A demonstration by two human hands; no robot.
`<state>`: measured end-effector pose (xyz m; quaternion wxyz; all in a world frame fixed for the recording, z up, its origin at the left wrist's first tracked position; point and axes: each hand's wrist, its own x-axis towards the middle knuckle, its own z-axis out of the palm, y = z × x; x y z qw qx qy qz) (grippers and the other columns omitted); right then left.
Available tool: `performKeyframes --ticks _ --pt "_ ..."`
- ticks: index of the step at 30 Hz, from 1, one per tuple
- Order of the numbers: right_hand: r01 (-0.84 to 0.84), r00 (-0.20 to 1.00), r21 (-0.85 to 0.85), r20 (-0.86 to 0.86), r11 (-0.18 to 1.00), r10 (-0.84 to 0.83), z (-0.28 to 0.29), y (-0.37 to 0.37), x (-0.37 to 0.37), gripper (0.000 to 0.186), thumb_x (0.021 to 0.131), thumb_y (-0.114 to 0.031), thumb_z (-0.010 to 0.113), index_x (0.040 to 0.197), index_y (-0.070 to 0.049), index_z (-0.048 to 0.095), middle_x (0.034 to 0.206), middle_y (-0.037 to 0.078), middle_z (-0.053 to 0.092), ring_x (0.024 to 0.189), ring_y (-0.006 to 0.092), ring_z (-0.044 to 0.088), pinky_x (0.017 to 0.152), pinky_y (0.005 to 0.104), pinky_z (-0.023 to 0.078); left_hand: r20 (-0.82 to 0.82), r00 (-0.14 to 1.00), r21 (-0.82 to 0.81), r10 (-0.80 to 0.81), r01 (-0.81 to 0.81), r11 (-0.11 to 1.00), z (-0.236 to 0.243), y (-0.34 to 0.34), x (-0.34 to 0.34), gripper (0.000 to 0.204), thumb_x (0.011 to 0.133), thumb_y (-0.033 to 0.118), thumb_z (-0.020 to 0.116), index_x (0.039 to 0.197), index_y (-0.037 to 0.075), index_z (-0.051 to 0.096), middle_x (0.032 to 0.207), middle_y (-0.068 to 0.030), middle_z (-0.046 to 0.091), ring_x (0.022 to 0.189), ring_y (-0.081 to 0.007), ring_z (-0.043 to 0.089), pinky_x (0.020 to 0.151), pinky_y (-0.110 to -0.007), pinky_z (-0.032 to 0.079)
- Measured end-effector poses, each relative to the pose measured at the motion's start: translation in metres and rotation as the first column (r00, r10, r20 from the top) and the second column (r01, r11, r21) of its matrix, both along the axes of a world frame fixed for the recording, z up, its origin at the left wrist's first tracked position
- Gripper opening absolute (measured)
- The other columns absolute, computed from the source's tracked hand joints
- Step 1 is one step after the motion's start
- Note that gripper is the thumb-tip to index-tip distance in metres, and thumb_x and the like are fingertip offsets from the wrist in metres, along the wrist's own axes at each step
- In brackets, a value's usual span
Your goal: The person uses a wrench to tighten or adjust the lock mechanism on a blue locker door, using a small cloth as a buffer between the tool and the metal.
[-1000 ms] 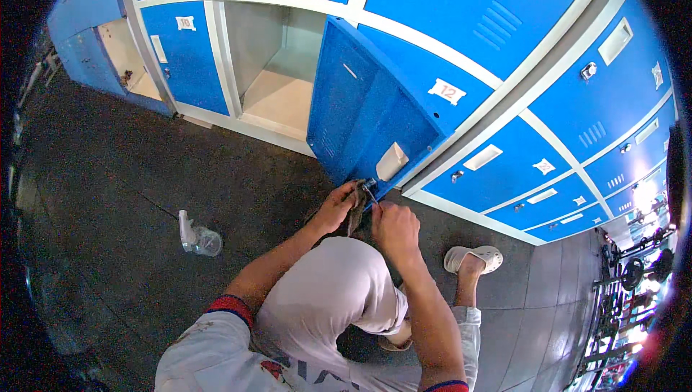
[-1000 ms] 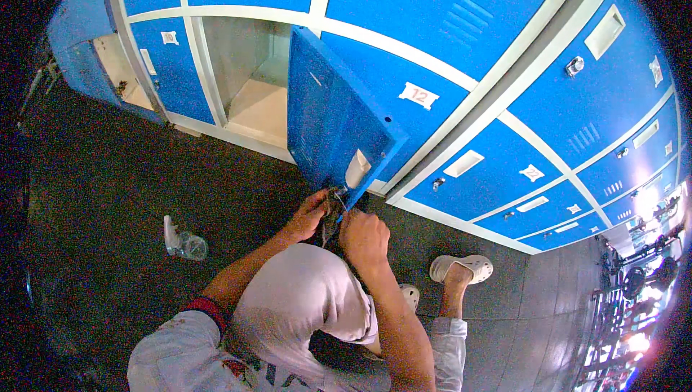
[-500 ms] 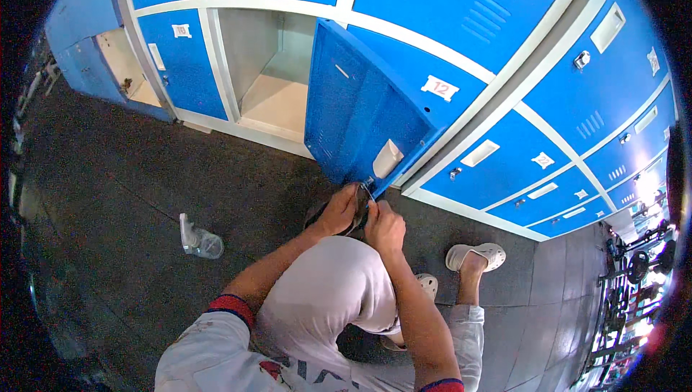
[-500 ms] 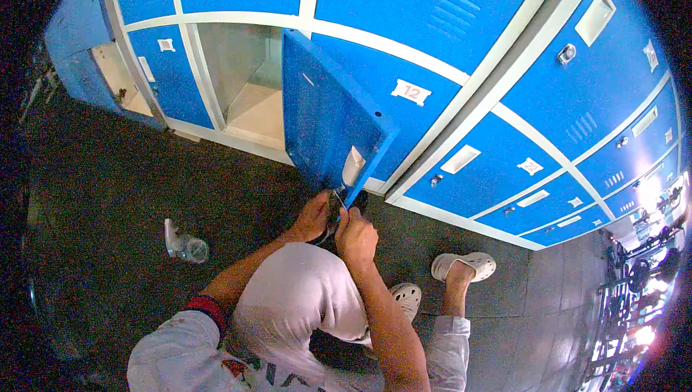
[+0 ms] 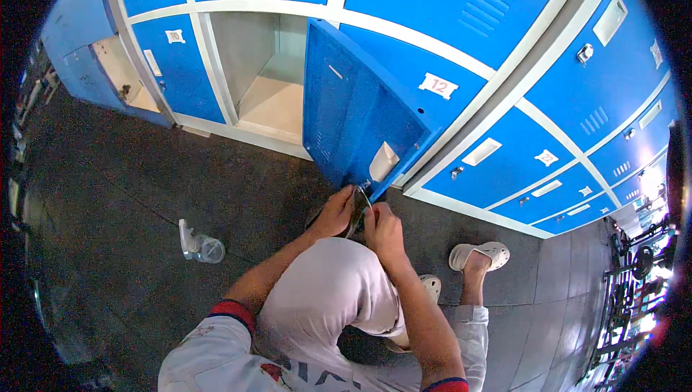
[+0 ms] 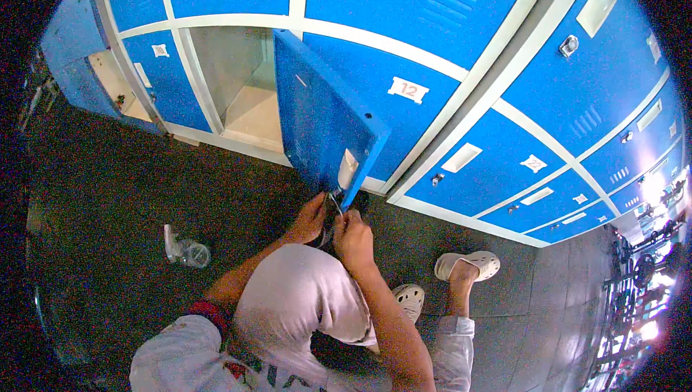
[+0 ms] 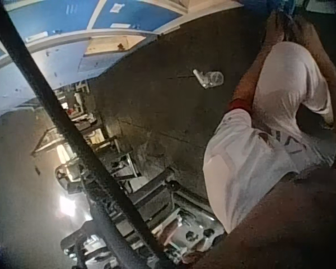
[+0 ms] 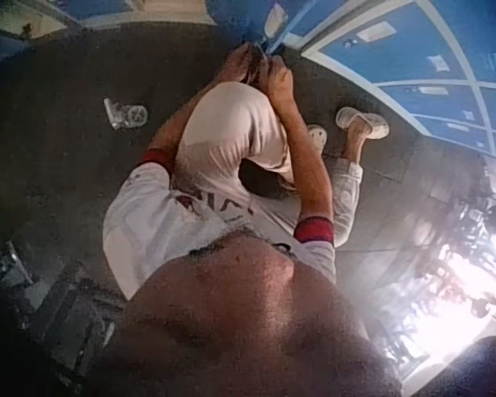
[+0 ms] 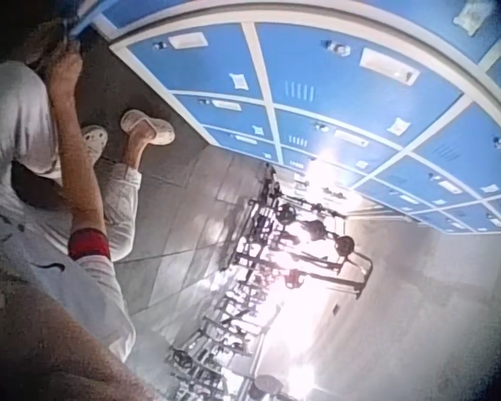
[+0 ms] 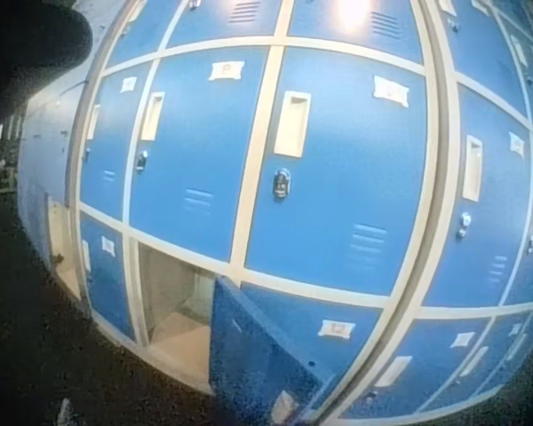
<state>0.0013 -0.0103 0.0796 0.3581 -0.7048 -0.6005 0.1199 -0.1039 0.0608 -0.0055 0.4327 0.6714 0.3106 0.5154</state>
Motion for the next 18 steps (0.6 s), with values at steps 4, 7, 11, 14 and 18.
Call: performKeyframes --ticks 4,7,11,14,18 --pt "-0.101 0.983 -0.031 0.152 0.994 0.105 0.027 -0.007 0.004 0.016 0.085 -0.017 0.049 0.077 -0.003 0.052 0.067 0.023 0.058 0.063 0.0406 0.058 0.055 0.0483 0.044 0.008 0.993 0.003 -0.117 0.117 0.993 -0.005 0.006 -0.006 0.013 0.086 0.004 0.039 0.094 0.001 0.049 0.074 -0.0123 0.049 0.069 -0.0199 0.049 0.063 -0.033 0.041" --pt "-0.040 0.824 -0.266 0.536 0.963 0.183 0.038 -0.008 0.004 0.013 0.086 -0.017 0.045 0.085 -0.006 0.051 0.062 0.020 0.059 0.057 0.0381 0.060 0.050 0.0492 0.046 0.033 0.998 0.012 -0.060 0.060 0.998 -0.003 -0.001 0.000 0.017 0.086 0.003 0.038 0.097 0.001 0.051 0.076 -0.0102 0.051 0.072 -0.0156 0.048 0.064 -0.031 0.041" --pt "-0.075 0.845 -0.112 0.521 0.991 0.123 0.009 -0.002 0.011 0.012 0.087 -0.019 0.046 0.086 -0.008 0.047 0.055 0.017 0.057 0.050 0.0327 0.060 0.044 0.0463 0.046 0.139 0.979 -0.184 -0.146 0.170 0.968 0.001 -0.003 0.003 0.018 0.088 0.006 0.039 0.101 0.001 0.051 0.079 -0.0127 0.053 0.073 -0.0175 0.051 0.068 -0.031 0.043" --pt "-0.085 0.918 0.029 0.392 0.996 0.067 -0.015 0.001 0.010 0.013 0.087 -0.020 0.047 0.082 -0.008 0.046 0.052 0.016 0.055 0.046 0.0331 0.057 0.042 0.0447 0.045 -0.007 1.000 -0.093 -0.021 0.021 0.995 0.006 -0.005 0.000 0.018 0.089 0.008 0.040 0.101 0.000 0.051 0.081 -0.0172 0.055 0.074 -0.0252 0.055 0.070 -0.034 0.044" --pt "-0.108 0.967 0.148 0.247 0.983 0.069 -0.028 0.008 0.004 0.015 0.087 -0.019 0.049 0.079 -0.006 0.047 0.052 0.018 0.053 0.045 0.0356 0.055 0.040 0.0436 0.043 -0.077 0.996 -0.015 0.037 -0.039 0.999 -0.010 0.001 -0.003 0.020 0.089 0.009 0.040 0.103 -0.002 0.050 0.086 -0.0226 0.056 0.079 -0.0348 0.057 0.070 -0.038 0.044"
